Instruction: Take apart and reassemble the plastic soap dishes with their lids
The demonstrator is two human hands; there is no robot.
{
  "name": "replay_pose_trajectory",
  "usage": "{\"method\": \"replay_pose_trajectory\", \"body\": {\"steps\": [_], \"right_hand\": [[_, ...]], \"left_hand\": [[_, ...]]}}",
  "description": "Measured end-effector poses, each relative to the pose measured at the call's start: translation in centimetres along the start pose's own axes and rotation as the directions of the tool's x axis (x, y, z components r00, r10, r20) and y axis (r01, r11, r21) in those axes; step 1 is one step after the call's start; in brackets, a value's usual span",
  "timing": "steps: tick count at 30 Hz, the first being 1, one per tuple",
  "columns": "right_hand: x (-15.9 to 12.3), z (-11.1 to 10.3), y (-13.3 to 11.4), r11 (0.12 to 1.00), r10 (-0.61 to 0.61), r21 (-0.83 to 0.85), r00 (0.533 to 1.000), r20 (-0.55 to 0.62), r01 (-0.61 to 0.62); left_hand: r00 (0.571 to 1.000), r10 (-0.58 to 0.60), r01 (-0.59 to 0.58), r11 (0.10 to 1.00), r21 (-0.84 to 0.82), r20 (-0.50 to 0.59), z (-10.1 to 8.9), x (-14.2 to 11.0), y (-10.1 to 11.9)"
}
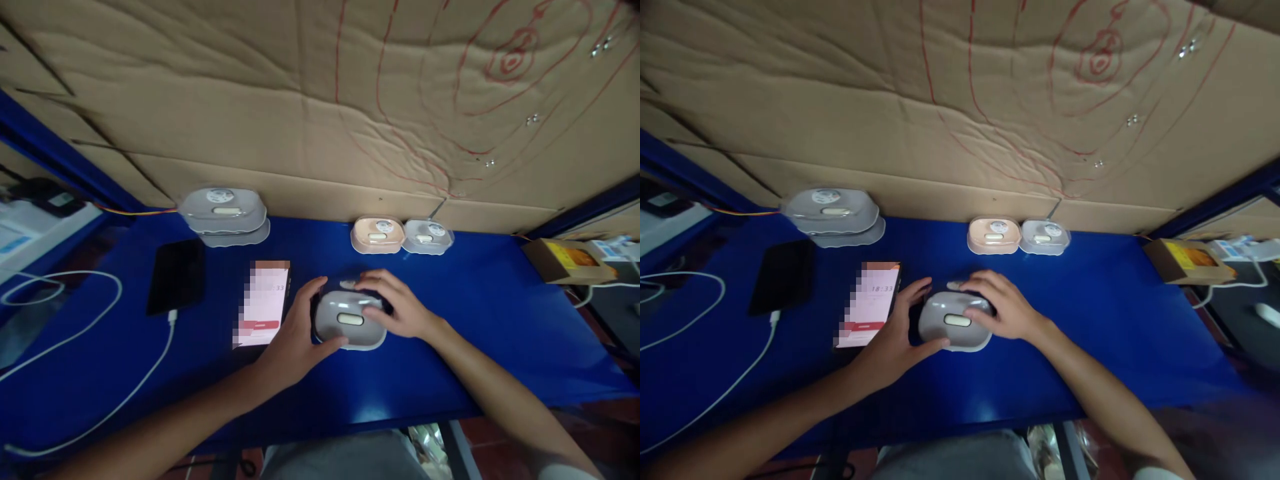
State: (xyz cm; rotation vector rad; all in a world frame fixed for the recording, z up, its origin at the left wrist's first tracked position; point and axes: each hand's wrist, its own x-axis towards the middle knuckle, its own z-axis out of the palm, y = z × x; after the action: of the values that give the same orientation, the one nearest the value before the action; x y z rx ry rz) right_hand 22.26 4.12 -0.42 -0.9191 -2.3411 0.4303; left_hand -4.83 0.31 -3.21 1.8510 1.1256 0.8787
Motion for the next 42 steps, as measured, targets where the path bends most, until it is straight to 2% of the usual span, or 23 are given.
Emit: {"method": "replay_pose_trajectory", "body": {"steps": [3,7,9,11,14,17,20,24,28,31,34,37,40,42], "right_hand": [[0.0,-0.6,1.7,0.995,0.101,-0.015,0.991,-0.091,-0.103],[0.0,-0.8,2.1,0.984,0.13,-0.12,0.991,0.0,-0.13],[0.0,-0.9,1.1,0.978,0.098,-0.183,0.995,0.001,-0.096],[-0.3,-1.0,-0.5,0.979,0.01,-0.203,1.0,0.005,-0.009],[-1.1,-0.8,-2.9,0.973,-0.105,-0.193,0.985,0.136,0.13],[-2.0,-0.2,-4.1,0.972,-0.071,-0.207,0.977,0.2,0.113],[-2.5,-0.1,-4.0,0.979,-0.047,-0.185,0.984,0.173,0.079],[-2.6,-1.1,-2.8,0.988,-0.051,-0.14,0.991,0.121,0.068],[-2.6,-2.4,-1.5,0.994,-0.007,-0.112,0.998,0.057,0.013],[-2.5,-3.1,-1.4,0.998,-0.014,-0.055,0.999,0.05,0.016],[-2.4,-3.5,-2.0,0.998,-0.028,-0.057,0.999,0.031,0.03],[-2.5,-3.7,-2.4,0.995,-0.035,-0.088,0.999,0.011,0.036],[-2.8,-3.8,-2.0,0.987,-0.03,-0.159,1.0,0.003,0.03],[-2.9,-4.0,-1.5,0.976,-0.02,-0.218,1.0,-0.002,0.019]], "left_hand": [[0.999,-0.018,0.016,0.999,0.041,0.049,-0.1,-0.2,0.3],[0.979,0.045,-0.081,0.981,0.176,0.198,-0.3,-0.5,1.3],[0.974,0.04,-0.091,0.971,0.223,0.223,-0.3,-0.5,1.5],[0.981,0.045,-0.088,0.971,0.222,0.191,-0.4,-0.4,1.4],[0.988,0.061,-0.082,0.985,0.152,0.141,-0.5,-0.2,1.2],[0.989,0.086,-0.101,0.987,0.127,0.117,-0.6,-0.1,1.0],[0.987,0.105,-0.123,0.98,0.156,0.122,-0.5,0.0,0.7],[0.991,0.078,-0.101,0.972,0.212,0.113,-0.4,-0.2,0.6],[0.977,0.097,-0.152,0.94,0.306,0.188,-0.4,-0.5,0.9],[0.968,0.07,-0.144,0.941,0.306,0.24,-0.7,-0.8,1.3],[0.961,0.041,-0.112,0.961,0.253,0.272,-0.7,-1.3,1.8],[0.971,-0.016,-0.013,0.992,0.123,0.238,-0.4,-1.8,2.1],[0.979,-0.117,0.135,0.986,-0.099,0.166,-0.4,-2.0,2.6],[0.955,-0.232,0.28,0.913,-0.296,0.188,-0.9,-1.5,3.0]]}}
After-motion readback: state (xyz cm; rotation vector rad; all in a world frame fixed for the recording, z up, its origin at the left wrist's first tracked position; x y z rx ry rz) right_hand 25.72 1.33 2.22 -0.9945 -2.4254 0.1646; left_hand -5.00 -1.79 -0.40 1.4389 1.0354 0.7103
